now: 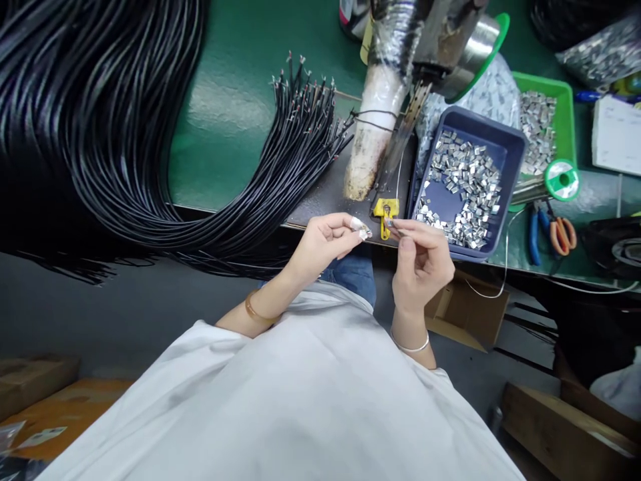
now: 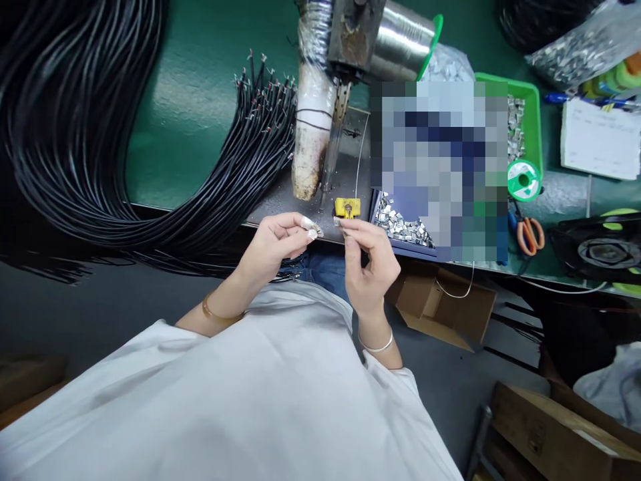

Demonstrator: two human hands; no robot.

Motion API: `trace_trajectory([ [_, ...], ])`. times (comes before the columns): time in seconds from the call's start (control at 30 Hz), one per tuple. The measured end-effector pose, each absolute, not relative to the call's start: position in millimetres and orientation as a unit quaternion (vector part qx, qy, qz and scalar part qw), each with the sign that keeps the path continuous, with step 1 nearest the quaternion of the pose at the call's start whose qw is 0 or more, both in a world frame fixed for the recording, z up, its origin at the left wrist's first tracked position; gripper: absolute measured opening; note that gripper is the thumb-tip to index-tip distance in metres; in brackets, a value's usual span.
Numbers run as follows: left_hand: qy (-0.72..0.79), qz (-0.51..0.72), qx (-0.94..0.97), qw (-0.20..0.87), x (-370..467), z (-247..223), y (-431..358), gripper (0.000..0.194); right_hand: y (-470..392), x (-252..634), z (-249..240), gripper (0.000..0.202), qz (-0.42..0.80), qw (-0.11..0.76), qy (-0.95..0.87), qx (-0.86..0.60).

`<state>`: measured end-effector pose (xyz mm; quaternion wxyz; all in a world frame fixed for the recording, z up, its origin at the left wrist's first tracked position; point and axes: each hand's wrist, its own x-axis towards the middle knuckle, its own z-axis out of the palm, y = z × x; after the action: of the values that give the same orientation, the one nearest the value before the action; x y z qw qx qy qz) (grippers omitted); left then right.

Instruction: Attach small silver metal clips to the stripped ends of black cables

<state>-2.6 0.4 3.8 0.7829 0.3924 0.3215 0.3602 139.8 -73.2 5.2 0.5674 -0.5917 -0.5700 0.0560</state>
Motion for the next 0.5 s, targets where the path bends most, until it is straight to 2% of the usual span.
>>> trace_trajectory([
  [0.13,0.316,0.389,0.389,0.773,1.4,7.9,4.0,0.020,-73.6,136.6,3.4,0.018,0.008,0.546,-0.627,-0.556],
  [0.27,0.308,0.392,0.373,0.782,1.4,7.6,6.5,0.021,-68.9,137.8,-0.2,0.016,0.038,0.553,-0.596,-0.582],
  [0.5,0.279,0.360,0.386,0.802,0.0,5.6,6.8,0.026,-63.6,142.7,3.2,0.014,0.053,0.498,-0.627,-0.597],
])
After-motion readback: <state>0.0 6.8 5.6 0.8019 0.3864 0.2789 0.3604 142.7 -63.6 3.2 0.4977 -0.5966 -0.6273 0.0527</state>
